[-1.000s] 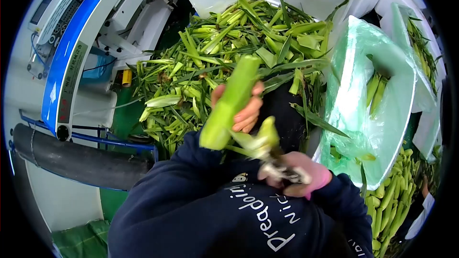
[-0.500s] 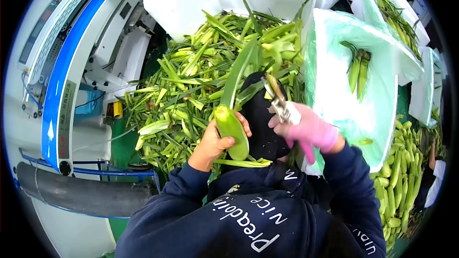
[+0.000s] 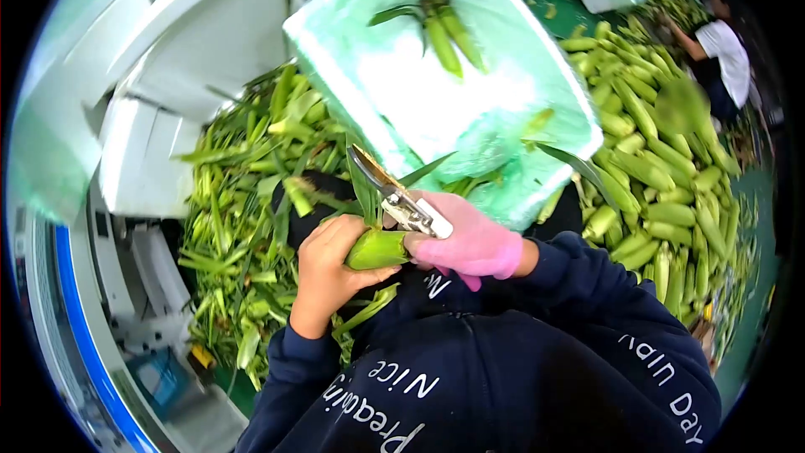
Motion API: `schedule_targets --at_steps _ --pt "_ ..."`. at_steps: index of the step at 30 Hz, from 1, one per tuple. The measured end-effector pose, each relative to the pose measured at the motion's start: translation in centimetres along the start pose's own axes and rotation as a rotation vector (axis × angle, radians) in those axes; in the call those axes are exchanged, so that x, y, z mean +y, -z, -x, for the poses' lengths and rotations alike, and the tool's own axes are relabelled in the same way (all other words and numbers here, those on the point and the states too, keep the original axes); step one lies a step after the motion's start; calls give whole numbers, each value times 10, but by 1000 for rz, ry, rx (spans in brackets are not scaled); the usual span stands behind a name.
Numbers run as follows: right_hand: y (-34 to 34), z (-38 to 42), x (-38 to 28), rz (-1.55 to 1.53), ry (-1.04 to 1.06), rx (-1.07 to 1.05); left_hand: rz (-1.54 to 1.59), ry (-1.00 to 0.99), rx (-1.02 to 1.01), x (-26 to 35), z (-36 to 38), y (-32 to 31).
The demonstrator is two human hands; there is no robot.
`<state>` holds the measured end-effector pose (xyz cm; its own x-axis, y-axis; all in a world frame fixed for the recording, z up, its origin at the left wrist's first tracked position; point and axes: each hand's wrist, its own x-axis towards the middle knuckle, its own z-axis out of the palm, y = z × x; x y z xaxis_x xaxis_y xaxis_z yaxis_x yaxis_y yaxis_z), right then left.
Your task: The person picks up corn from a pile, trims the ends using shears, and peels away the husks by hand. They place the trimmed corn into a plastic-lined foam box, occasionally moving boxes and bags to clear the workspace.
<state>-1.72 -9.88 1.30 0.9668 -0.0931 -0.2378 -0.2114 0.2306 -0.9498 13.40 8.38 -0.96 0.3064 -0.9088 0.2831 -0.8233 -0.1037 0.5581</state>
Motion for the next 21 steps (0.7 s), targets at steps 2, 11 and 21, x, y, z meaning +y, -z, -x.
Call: schedule_targets --at_steps 2,11,21 --pt "6 12 6 -96 -18 95 81 -59 20 5 -17 -10" --pt "22 55 7 -465 35 295 942 576 464 -10 -40 -20" --pt "11 52 5 -426 328 608 -46 -2 295 96 -66 -28"
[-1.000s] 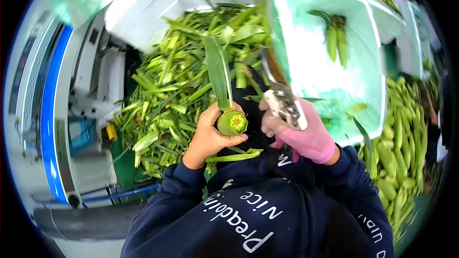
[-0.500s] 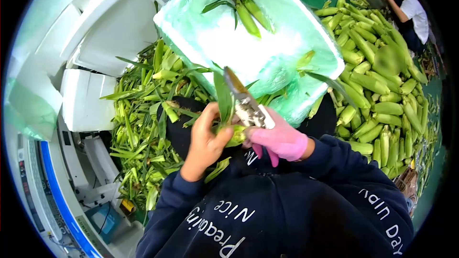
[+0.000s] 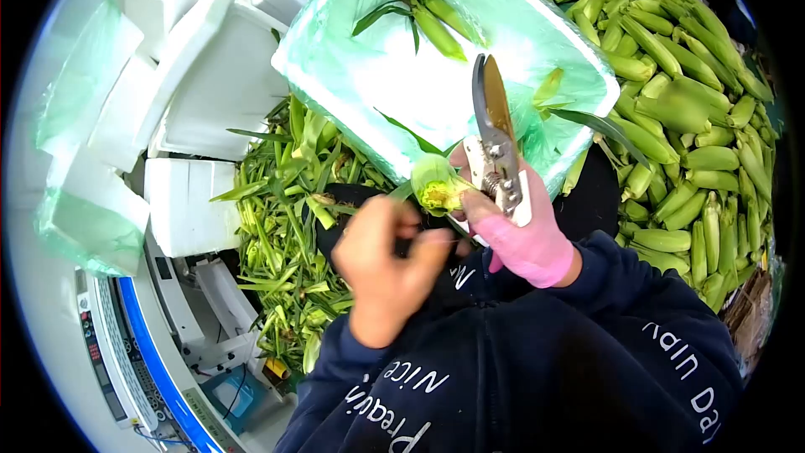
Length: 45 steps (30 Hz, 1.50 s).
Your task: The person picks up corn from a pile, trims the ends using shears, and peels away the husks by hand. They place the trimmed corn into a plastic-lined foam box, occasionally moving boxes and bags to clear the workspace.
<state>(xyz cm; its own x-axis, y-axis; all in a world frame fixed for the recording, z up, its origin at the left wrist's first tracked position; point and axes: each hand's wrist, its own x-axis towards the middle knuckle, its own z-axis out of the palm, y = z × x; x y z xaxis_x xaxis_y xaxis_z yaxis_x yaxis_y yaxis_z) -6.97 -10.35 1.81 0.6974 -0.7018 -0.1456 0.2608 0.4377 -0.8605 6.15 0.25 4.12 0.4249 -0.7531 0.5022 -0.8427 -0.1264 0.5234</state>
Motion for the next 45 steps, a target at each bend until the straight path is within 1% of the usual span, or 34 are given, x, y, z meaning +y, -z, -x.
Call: schedule_targets --at_steps 1,3,5,6,7,9,11,12,13,15,16,17,18,19,20,21,22,24,25,26,29,31,32,33,34,35,36,37,38,39,40,42,44,45 --pt "2 -1 5 104 104 7 67 30 -73 14 -7 -14" --pt "11 0 -1 45 106 47 34 -10 -24 13 -21 -36" --pt "35 -1 -10 2 157 54 70 -259 -62 8 -34 -56" --pt "48 1 -23 -83 11 102 345 -20 -187 13 -41 -63" --pt "65 -1 -29 -149 -10 53 612 225 -317 17 -48 -71" --pt "87 0 -27 -396 42 115 1073 467 -542 1 -60 -100" --pt "123 8 -26 -406 -8 189 1245 572 -765 2 -75 -126" --pt "140 14 -25 -412 -33 226 1145 626 -918 -2 -86 -139" --pt "164 25 -22 -348 -80 254 1133 488 -1107 -9 -106 -154" --pt "202 65 -34 -303 128 520 825 302 -1018 -44 -149 -196" --pt "222 85 -40 -257 224 652 808 342 -812 -87 -169 -229" --pt "277 123 -42 -101 378 720 793 377 -614 -133 -188 -262" --pt "332 159 -46 62 523 804 867 547 -427 -166 -210 -282" --pt "342 178 -65 132 573 891 945 711 -249 -198 -230 -306" --pt "352 197 -85 205 616 983 688 565 -138 -259 -241 -351" --pt "388 226 -90 378 597 1066 434 418 -30 -317 -244 -392" --pt "424 254 -96 549 568 1156 517 558 -160 -339 -249 -410" --pt "493 317 -93 735 354 1252 38 674 -99 -342 -243 -449" --pt "526 348 -91 827 242 1288 -263 789 -77 -301 -240 -442" --pt "512 334 -93 895 242 1353 -165 717 -119 -312 -235 -444" --pt "414 229 -84 937 431 1207 150 495 -285 -376 -234 -452" --pt "355 157 -63 680 397 1080 688 963 -257 -283 -243 -392" --pt "328 122 -54 545 363 987 875 996 -441 -274 -248 -364" --pt "299 88 -43 423 311 874 1202 1122 -536 -276 -249 -350" --pt "270 55 -36 323 251 734 1351 1237 -508 -254 -251 -323" --pt "244 26 -30 243 186 586 1522 1292 -641 -232 -243 -283" --pt "221 -1 -27 190 122 432 1645 1176 -806 -222 -231 -256" --pt "203 -25 -25 161 58 275 1581 1083 -688 -172 -211 -215" --pt "183 -49 -23 158 15 139 1674 1013 -811 -168 -190 -189" --pt "169 -65 -27 185 -106 -53 1436 1083 -652 -140 -169 -156" --pt "151 -78 -27 290 -146 -140 1310 1081 -609 -121 -148 -128" --pt "116 -103 -27 504 -199 -329 1189 950 -571 -108 -105 -83" --pt "89 -117 -23 673 -137 -473 981 844 -475 -100 -69 -47" --pt "78 -122 -13 749 -27 -549 859 797 -422 -97 -53 -32"
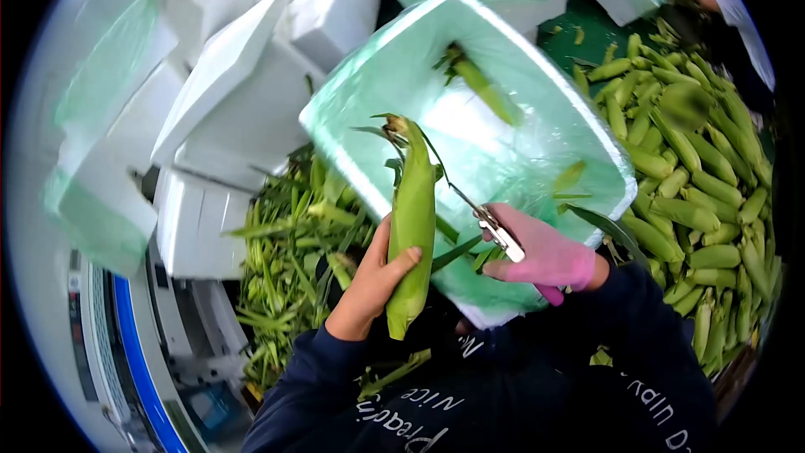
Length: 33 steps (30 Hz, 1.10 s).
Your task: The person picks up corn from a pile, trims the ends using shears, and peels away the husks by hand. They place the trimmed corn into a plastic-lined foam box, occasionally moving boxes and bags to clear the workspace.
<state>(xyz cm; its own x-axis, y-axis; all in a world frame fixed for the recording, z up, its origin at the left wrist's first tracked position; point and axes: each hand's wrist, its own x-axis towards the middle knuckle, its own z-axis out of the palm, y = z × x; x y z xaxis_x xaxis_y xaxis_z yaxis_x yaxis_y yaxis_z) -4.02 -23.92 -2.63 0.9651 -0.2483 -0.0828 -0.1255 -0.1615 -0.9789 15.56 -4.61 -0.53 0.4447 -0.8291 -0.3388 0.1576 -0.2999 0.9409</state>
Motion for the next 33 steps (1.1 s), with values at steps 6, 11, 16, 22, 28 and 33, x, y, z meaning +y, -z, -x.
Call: schedule_targets --at_steps 6,11,16,22,28,33 --pt "-55 -36 -47 182 117 -272 -541 -195 170 -6 105 39" --pt "-117 -56 -63 425 389 -282 -556 -154 255 -16 171 69" --pt "-176 -77 -85 333 380 -541 -16 -38 224 -59 241 114" --pt "-239 -78 -111 -370 -157 -650 957 -592 539 -109 263 139" --pt "-263 -19 -101 110 98 -538 1037 -789 1213 -108 241 166" --pt "-282 -34 -89 213 115 -424 1146 -815 1044 -93 208 122"
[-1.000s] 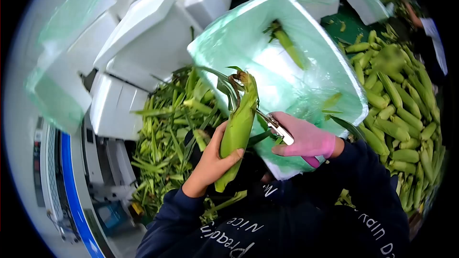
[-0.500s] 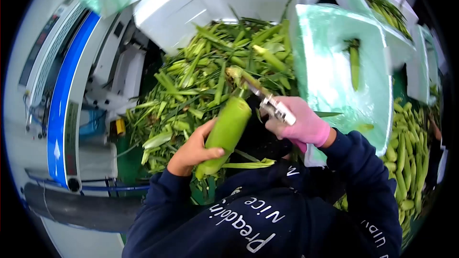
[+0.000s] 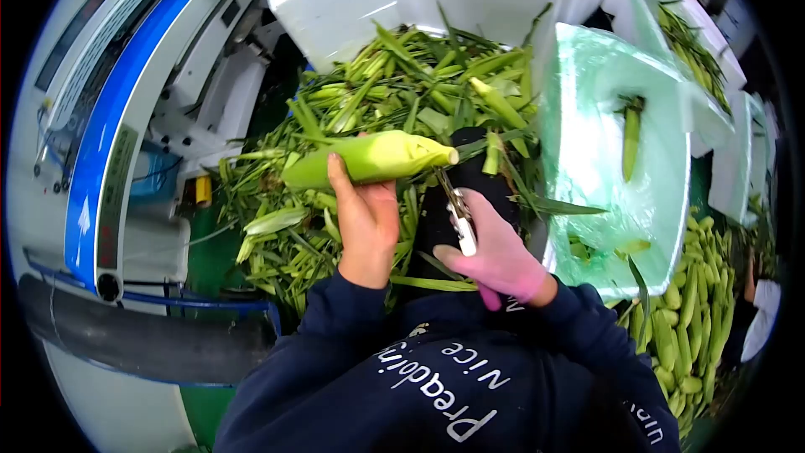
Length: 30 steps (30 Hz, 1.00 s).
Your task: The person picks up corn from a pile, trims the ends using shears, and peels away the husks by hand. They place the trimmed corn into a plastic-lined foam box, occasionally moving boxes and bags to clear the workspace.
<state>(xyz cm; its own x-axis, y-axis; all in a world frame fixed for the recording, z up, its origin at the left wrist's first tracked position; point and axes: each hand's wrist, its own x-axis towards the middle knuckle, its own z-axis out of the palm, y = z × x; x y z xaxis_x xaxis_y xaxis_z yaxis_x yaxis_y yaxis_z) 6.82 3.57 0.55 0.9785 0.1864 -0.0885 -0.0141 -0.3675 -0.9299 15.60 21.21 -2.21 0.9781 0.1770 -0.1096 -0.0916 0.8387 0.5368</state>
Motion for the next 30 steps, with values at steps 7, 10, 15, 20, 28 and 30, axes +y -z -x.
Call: schedule_targets --at_steps 7,10,15,20,28,30 --pt "-7 -29 13 430 348 513 147 221 10 -26 20 1" --pt "3 -32 4 482 447 487 187 270 39 -20 24 0" --pt "11 -11 20 63 392 -348 258 512 -89 6 2 46" --pt "24 0 -11 -870 -24 -562 616 626 -468 21 6 69" --pt "39 -94 37 -1440 44 71 24 748 -424 38 41 107" --pt "29 -58 41 -1433 -213 -227 -242 505 -383 44 46 83"
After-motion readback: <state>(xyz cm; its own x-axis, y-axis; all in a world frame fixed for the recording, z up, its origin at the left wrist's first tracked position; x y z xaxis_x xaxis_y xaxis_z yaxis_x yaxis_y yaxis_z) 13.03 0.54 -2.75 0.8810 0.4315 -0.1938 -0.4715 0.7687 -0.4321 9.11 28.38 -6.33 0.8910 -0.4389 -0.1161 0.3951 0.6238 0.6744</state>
